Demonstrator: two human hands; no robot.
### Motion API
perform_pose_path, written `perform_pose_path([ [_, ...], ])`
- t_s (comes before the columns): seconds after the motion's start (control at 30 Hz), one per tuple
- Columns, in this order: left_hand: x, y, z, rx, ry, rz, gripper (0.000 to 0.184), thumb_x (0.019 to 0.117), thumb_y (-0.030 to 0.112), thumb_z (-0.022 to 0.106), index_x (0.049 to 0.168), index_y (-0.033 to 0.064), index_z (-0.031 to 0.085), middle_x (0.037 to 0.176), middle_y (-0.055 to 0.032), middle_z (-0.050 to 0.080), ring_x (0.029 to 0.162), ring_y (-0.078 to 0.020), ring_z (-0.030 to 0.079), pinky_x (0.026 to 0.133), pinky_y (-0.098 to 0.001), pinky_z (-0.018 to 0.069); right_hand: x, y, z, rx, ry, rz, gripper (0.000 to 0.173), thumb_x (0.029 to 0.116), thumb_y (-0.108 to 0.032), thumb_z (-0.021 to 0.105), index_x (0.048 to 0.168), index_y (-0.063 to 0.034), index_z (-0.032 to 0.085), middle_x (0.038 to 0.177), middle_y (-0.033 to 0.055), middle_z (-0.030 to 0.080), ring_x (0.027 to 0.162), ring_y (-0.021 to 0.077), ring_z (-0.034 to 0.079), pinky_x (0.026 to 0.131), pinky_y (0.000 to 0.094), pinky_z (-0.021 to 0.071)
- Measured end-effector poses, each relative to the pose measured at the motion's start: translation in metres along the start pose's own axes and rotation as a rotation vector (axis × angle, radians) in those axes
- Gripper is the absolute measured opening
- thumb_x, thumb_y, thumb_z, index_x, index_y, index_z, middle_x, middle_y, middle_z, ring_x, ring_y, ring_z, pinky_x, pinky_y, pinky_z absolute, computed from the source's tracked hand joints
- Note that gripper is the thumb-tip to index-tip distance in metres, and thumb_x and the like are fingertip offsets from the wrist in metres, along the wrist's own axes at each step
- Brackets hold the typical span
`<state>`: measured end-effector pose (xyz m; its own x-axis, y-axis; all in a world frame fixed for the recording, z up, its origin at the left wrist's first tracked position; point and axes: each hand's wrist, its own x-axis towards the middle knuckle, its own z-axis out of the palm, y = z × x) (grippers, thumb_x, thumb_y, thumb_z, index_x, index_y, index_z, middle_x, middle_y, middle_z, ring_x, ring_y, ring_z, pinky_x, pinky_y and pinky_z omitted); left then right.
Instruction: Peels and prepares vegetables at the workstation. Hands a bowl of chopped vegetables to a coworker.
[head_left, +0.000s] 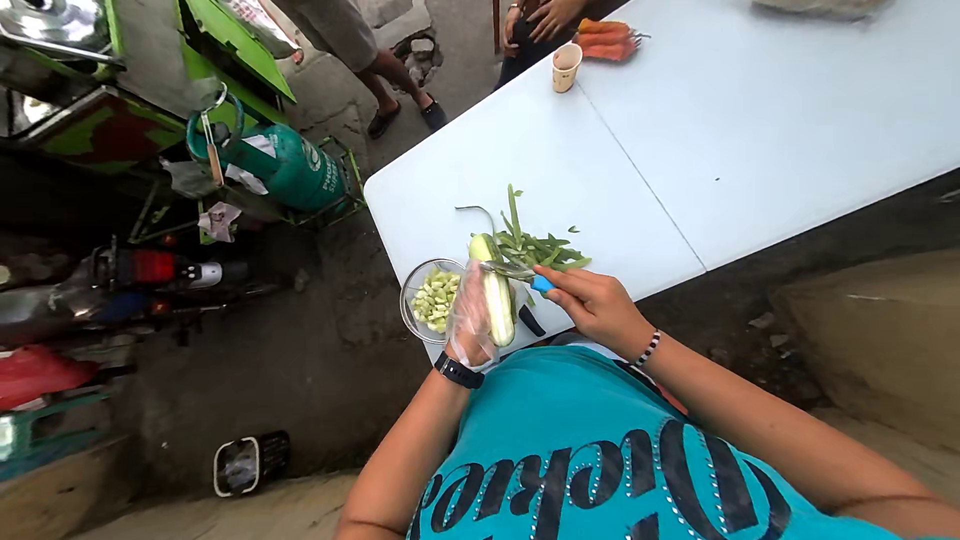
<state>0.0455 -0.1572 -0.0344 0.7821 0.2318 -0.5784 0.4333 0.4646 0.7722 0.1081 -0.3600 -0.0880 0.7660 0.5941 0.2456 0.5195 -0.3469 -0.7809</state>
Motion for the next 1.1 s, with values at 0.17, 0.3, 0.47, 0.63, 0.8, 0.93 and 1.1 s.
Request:
perform_pose_path([
  [0.17,0.001,0.0,-0.004,0.025,-0.025,-0.003,0.049,0.1108,0.048,0.025,0.122,0.0149,0.06,0.084,-0.0057,0.066,0.066,-0.0146,0.065,0.057,-0.0287,0.0565,0.001,-0.001,0.002,-0.006,0.012,0.012,0.04,0.1068,-0.031,0.048,0.137,-0.0127,0.068,0.081,0.0046,0.063,0.068,0.0163,0.06,0.061,0.0352,0.0516],
  [0.3,0.001,-0.001,-0.002,0.028,0.016,-0.02,0.051,0.11,0.05,0.027,0.121,0.0126,0.06,0.082,-0.008,0.067,0.064,-0.0161,0.064,0.055,-0.03,0.0562,0.004,0.002,0.004,-0.033,0.033,0.005,0.039,0.1062,-0.03,0.049,0.134,-0.0104,0.069,0.084,0.0062,0.065,0.069,0.0183,0.063,0.06,0.0377,0.0527],
  [0.47,0.0,-0.005,-0.001,0.049,0.011,-0.04,0.052,0.1104,0.049,0.027,0.12,0.0099,0.06,0.083,-0.0091,0.067,0.065,-0.0165,0.064,0.055,-0.0294,0.0553,0.008,0.007,0.005,-0.043,0.015,0.045,0.041,0.1073,-0.031,0.046,0.137,-0.0131,0.067,0.084,0.0057,0.065,0.068,0.0185,0.062,0.061,0.0392,0.0533],
  [0.63,-0.001,-0.005,-0.008,0.108,-0.053,0.023,0.048,0.111,0.044,0.026,0.122,0.0088,0.057,0.083,-0.0075,0.067,0.066,-0.0145,0.064,0.057,-0.0287,0.0564,0.012,0.01,0.008,-0.027,0.025,0.047,0.04,0.1071,-0.03,0.047,0.137,-0.0123,0.067,0.084,0.0062,0.067,0.069,0.0181,0.064,0.063,0.0386,0.0553],
  [0.8,-0.004,-0.009,-0.011,0.144,-0.056,0.05,0.047,0.1107,0.042,0.029,0.123,0.0062,0.056,0.084,-0.0089,0.067,0.067,-0.0158,0.064,0.058,-0.0302,0.0569,0.015,0.012,0.009,-0.005,0.011,0.098,0.041,0.108,-0.03,0.046,0.137,-0.0113,0.067,0.093,0.0085,0.072,0.079,0.0212,0.068,0.072,0.043,0.0569],
  [0.93,-0.005,-0.013,-0.014,0.171,-0.079,0.066,0.046,0.1104,0.04,0.031,0.128,0.0046,0.054,0.088,-0.0094,0.067,0.07,-0.016,0.065,0.061,-0.0304,0.058,0.017,0.017,0.007,0.05,-0.004,0.153,0.04,0.1085,-0.029,0.046,0.138,-0.0095,0.066,0.105,0.011,0.075,0.089,0.0226,0.071,0.082,0.0455,0.0575],
  [1.1,0.001,-0.015,-0.023,0.142,-0.077,0.08,0.049,0.109,0.046,0.033,0.123,0.0056,0.057,0.086,-0.0094,0.068,0.067,-0.0156,0.065,0.058,-0.0297,0.0571,0.006,0.011,0.004,0.07,-0.031,0.112,0.041,0.1077,-0.031,0.046,0.139,-0.0137,0.066,0.097,0.0052,0.073,0.081,0.0158,0.067,0.075,0.0395,0.058],
])
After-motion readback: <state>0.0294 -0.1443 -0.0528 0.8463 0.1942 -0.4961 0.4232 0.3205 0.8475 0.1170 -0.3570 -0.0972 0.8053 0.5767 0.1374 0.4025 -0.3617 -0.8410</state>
